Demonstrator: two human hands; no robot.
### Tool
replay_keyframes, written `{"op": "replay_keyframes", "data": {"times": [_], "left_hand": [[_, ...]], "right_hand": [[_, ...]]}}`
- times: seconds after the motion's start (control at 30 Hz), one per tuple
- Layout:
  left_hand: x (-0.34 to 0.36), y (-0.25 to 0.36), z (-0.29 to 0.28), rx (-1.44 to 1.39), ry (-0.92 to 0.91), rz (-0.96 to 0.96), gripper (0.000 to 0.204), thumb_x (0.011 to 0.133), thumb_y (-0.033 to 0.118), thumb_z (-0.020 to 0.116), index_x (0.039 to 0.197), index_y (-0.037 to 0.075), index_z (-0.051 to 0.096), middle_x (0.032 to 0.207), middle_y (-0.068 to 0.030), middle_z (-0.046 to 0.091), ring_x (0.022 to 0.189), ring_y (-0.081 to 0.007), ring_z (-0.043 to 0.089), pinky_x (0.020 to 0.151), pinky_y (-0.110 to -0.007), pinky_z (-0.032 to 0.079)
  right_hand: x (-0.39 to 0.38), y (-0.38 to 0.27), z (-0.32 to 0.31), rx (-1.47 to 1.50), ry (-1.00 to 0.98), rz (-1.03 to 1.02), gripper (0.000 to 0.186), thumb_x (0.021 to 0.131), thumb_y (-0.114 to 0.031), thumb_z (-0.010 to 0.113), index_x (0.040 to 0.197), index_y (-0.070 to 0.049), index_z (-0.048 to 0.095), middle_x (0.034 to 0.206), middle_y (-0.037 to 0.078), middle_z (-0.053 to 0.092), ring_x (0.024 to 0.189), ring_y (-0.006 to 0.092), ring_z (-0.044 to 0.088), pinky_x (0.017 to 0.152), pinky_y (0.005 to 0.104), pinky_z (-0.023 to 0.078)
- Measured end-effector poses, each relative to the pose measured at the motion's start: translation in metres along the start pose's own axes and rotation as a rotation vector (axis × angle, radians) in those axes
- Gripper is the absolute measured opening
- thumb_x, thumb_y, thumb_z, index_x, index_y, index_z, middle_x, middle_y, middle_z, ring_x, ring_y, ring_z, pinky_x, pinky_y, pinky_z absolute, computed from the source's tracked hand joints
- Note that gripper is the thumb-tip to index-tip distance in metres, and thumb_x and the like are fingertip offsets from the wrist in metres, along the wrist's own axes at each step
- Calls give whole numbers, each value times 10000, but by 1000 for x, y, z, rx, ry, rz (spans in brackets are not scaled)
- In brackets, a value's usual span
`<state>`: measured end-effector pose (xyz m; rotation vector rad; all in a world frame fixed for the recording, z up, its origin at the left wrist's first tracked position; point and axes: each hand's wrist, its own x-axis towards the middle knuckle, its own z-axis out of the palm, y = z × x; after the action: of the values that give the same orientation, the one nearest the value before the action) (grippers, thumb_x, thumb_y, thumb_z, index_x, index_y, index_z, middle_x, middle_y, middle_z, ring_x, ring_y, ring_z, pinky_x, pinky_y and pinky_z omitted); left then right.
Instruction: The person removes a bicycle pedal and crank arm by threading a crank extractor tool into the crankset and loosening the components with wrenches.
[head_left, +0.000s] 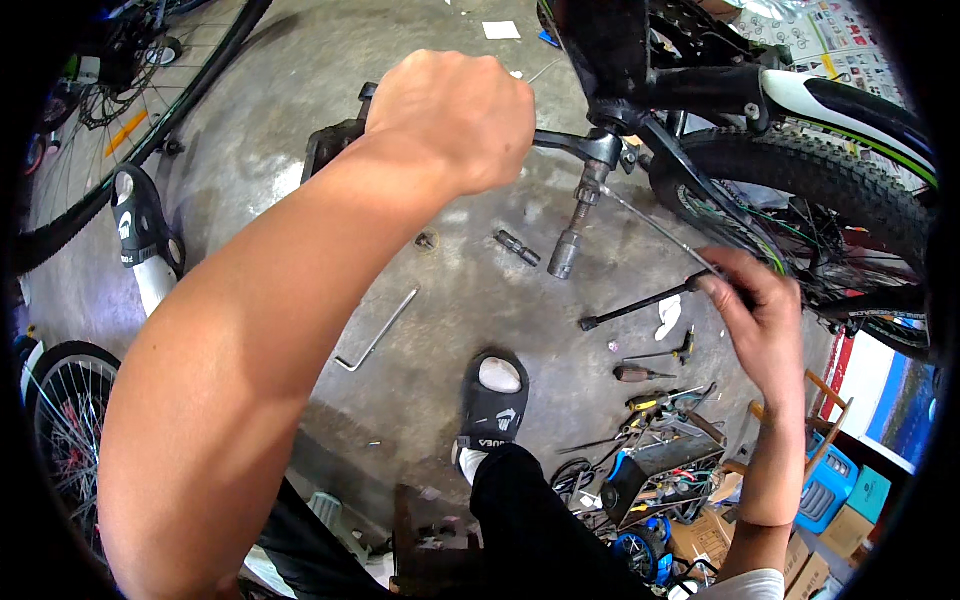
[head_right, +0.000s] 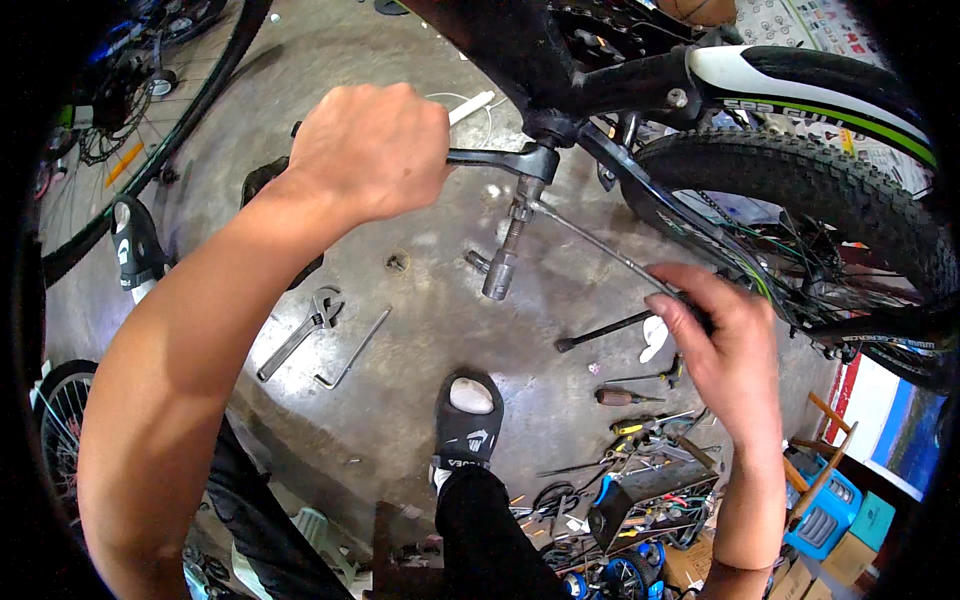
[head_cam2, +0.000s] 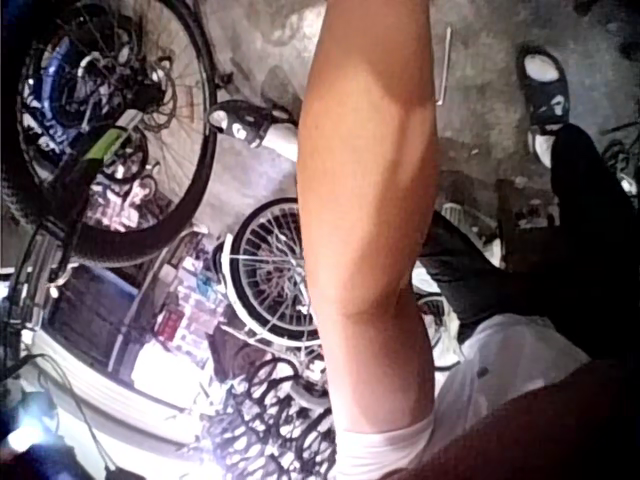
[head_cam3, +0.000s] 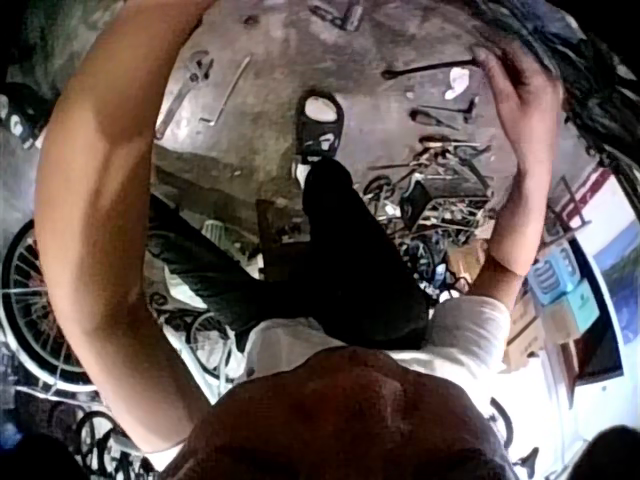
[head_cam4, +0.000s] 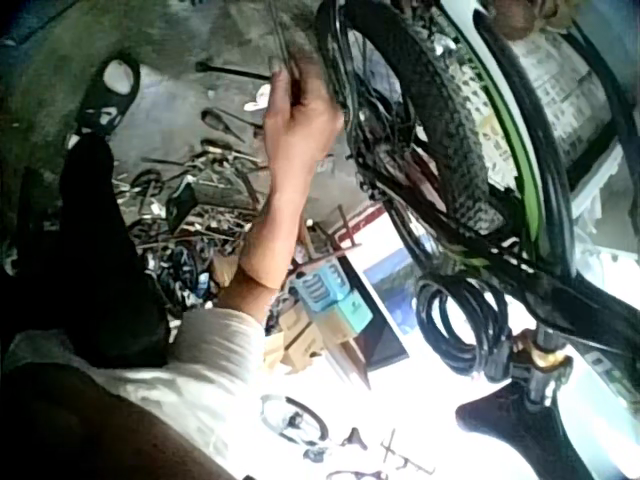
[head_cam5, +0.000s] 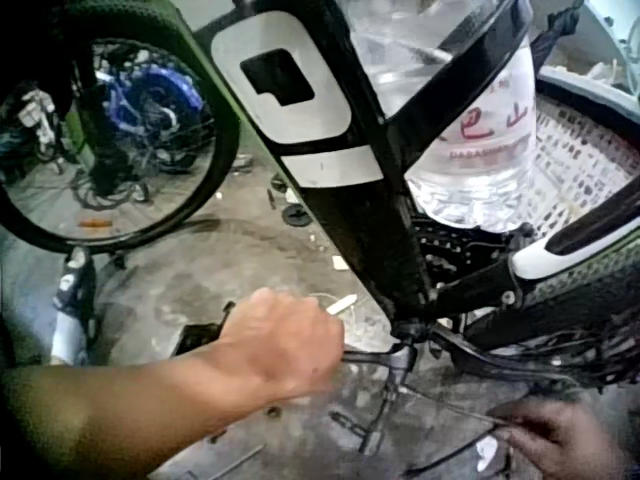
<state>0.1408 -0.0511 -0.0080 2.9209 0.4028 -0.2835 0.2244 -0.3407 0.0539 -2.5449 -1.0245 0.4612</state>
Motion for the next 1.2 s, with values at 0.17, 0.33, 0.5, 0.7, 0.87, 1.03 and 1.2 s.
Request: {"op": "replay_keyframes", "data": {"times": [0.17,0.33,0.5,0.7,0.87,1.03,1.2], "left_hand": [[-1,0,-2,-10,1,-2,187,771,170,650,816,28,763,824,-203,726,812,-376,728,733,-452,584],[-2,-8,8,11,-1,-20,229,794,250,702,834,35,769,832,-201,728,824,-377,726,753,-458,583],[1,-6,6,23,45,-12,269,787,301,731,835,40,771,843,-200,729,831,-379,727,746,-460,585],[4,7,-6,64,-95,-66,232,808,140,600,931,88,790,955,-130,762,938,-317,741,825,-424,592],[-2,-5,3,37,42,6,209,752,204,688,816,19,761,798,-213,720,790,-382,731,723,-453,588],[2,-4,5,21,46,40,242,797,254,704,840,25,767,821,-203,726,806,-375,731,728,-447,586],[-1,-5,1,11,21,11,247,819,264,702,856,29,769,840,-189,733,831,-369,731,746,-448,582]], "right_hand": [[18,1,3,-417,165,-245,149,886,-145,716,1015,-71,725,810,102,680,683,317,638,640,383,510],[24,80,85,-447,248,-281,180,894,-221,721,911,-80,611,742,110,579,700,318,607,593,447,484],[80,40,238,522,-24,220,354,1010,-272,548,1232,3,539,1128,226,638,1055,327,633,833,433,515],[127,-120,311,1219,95,-53,427,1018,-244,574,1383,-38,488,1294,102,600,1190,215,558,991,374,472],[77,-121,315,1618,-184,102,318,1024,-266,598,1265,-59,581,1156,53,622,1060,145,572,936,318,455],[-10,5,297,929,-52,370,250,1056,-262,503,1157,-56,602,849,5,571,726,108,521,661,292,451],[-64,69,175,330,145,212,212,1006,-144,588,1174,-48,675,737,54,616,648,93,578,599,282,471]]}}
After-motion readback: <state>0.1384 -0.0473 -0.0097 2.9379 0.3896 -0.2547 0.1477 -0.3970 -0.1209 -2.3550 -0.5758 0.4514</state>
